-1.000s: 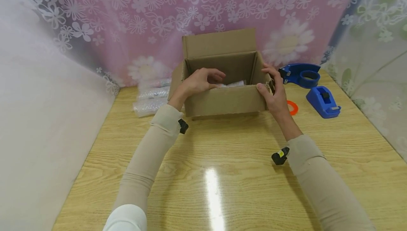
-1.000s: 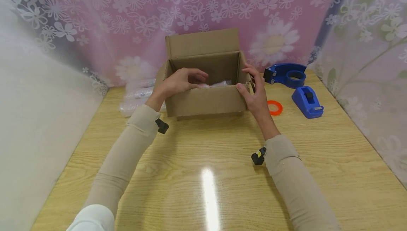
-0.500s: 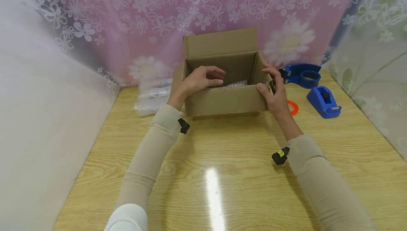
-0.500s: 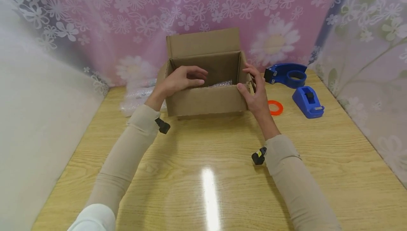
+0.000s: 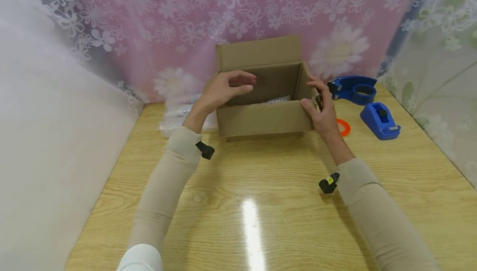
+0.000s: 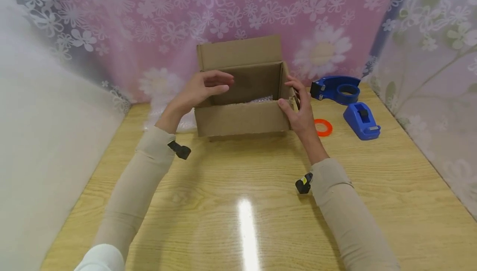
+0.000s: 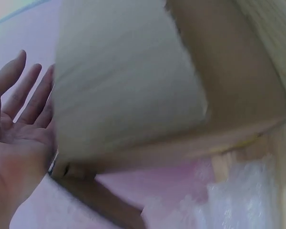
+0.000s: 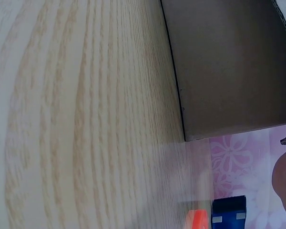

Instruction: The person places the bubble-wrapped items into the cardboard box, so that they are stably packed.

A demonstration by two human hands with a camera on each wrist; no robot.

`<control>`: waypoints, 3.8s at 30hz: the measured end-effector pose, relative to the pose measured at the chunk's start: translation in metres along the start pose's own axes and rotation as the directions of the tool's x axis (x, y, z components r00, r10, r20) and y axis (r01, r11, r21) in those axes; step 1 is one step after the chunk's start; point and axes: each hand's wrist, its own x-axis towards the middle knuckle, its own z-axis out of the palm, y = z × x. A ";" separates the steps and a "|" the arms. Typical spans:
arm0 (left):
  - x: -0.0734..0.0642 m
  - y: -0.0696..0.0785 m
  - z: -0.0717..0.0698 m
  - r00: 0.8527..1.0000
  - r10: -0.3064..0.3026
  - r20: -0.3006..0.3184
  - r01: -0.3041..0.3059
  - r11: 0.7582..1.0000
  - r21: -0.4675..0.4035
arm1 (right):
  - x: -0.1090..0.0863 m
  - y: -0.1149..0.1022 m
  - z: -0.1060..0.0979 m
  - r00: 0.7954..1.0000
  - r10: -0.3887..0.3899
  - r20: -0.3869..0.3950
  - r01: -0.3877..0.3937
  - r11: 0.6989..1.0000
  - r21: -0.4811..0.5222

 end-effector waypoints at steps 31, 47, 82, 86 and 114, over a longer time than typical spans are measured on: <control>-0.099 -0.101 -0.102 0.956 -0.293 -0.004 0.293 0.954 0.060 | -0.001 0.004 0.000 1.000 -0.021 -0.001 0.021 1.000 0.009; -0.113 -0.151 -0.090 0.922 -0.382 -0.060 0.384 0.882 0.275 | 0.000 0.000 0.001 1.000 0.002 0.000 -0.002 1.000 0.031; -0.134 -0.162 -0.088 0.926 -0.378 -0.017 0.339 0.809 0.480 | -0.001 0.000 -0.001 1.000 0.013 0.003 -0.013 1.000 0.013; -0.137 -0.156 -0.095 0.925 -0.378 -0.038 0.351 0.812 0.467 | -0.001 0.001 -0.001 1.000 0.009 0.004 -0.009 1.000 0.015; -0.140 -0.060 -0.159 0.929 -0.229 -0.290 0.346 0.816 0.464 | -0.001 0.001 0.001 1.000 0.000 -0.006 0.000 1.000 0.016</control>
